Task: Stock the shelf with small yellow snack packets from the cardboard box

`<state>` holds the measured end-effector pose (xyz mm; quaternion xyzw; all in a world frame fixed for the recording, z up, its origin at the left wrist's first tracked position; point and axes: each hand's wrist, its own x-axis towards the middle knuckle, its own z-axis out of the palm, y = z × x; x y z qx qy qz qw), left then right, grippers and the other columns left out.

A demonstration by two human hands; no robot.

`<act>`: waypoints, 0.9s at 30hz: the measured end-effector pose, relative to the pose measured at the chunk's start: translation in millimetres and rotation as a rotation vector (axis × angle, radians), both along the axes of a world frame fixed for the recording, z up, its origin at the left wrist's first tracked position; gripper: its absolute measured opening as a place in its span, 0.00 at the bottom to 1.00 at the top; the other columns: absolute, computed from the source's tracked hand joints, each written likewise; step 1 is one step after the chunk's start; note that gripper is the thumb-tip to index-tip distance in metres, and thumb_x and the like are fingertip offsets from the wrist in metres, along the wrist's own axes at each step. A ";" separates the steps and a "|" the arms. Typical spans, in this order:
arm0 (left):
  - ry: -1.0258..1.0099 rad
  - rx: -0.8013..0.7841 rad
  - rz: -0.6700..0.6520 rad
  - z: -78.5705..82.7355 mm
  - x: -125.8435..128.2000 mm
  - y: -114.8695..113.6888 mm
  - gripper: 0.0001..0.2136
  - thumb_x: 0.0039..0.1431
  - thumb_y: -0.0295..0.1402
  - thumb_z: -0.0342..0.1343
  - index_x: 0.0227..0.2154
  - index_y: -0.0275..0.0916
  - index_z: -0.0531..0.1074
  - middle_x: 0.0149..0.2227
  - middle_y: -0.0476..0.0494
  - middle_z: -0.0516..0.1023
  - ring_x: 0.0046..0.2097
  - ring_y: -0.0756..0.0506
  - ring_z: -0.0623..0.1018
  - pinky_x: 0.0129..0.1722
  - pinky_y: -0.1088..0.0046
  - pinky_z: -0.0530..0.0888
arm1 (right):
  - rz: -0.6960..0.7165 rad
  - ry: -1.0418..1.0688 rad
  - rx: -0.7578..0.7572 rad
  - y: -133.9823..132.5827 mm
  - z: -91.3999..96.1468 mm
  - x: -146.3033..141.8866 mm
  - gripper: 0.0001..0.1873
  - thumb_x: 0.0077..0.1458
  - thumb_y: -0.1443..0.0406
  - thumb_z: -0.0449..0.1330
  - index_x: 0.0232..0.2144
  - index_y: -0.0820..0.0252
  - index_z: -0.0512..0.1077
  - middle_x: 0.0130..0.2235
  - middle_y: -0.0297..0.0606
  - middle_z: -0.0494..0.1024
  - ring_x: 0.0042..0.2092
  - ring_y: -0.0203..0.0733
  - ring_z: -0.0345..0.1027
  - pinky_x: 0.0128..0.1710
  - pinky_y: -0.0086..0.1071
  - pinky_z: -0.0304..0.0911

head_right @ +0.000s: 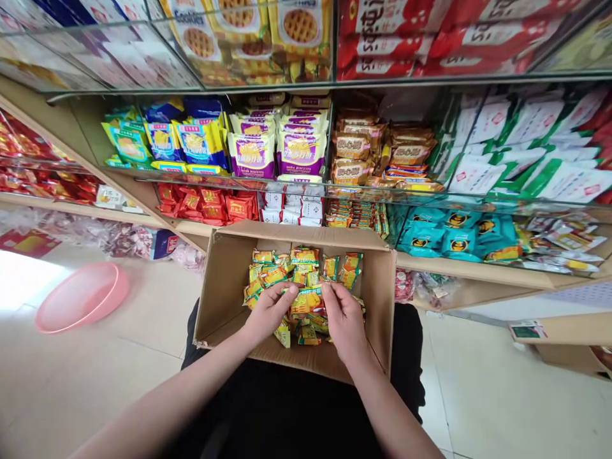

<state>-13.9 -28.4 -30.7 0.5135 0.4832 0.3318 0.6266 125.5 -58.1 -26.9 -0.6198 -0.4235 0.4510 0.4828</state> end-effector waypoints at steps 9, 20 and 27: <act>0.177 0.021 0.116 1.5 -5.0 2.9 0.25 0.53 0.52 0.41 0.39 0.36 0.70 0.15 0.54 0.61 0.13 0.53 0.65 0.09 0.80 0.61 | -0.014 -0.399 0.071 11.9 -9.4 -0.5 0.20 0.53 0.51 0.45 0.28 0.59 0.67 0.28 0.40 0.72 0.30 0.41 0.65 0.31 0.31 0.57; 0.157 0.019 0.112 -5.2 -4.4 -3.8 0.24 0.55 0.50 0.40 0.41 0.36 0.68 0.20 0.50 0.67 0.16 0.52 0.69 0.11 0.80 0.64 | -0.016 0.262 -0.177 5.6 -16.0 -6.7 0.18 0.47 0.48 0.52 0.27 0.56 0.63 0.24 0.30 0.64 0.21 0.32 0.56 0.15 0.24 0.51; 0.197 0.247 -0.160 -0.4 -20.4 2.3 0.18 0.58 0.41 0.43 0.45 0.38 0.67 0.36 0.42 0.75 0.40 0.46 0.74 0.39 0.70 0.72 | 0.140 -0.214 0.062 1.7 -10.6 12.1 0.16 0.55 0.55 0.47 0.23 0.58 0.62 0.22 0.30 0.61 0.25 0.32 0.56 0.24 0.25 0.53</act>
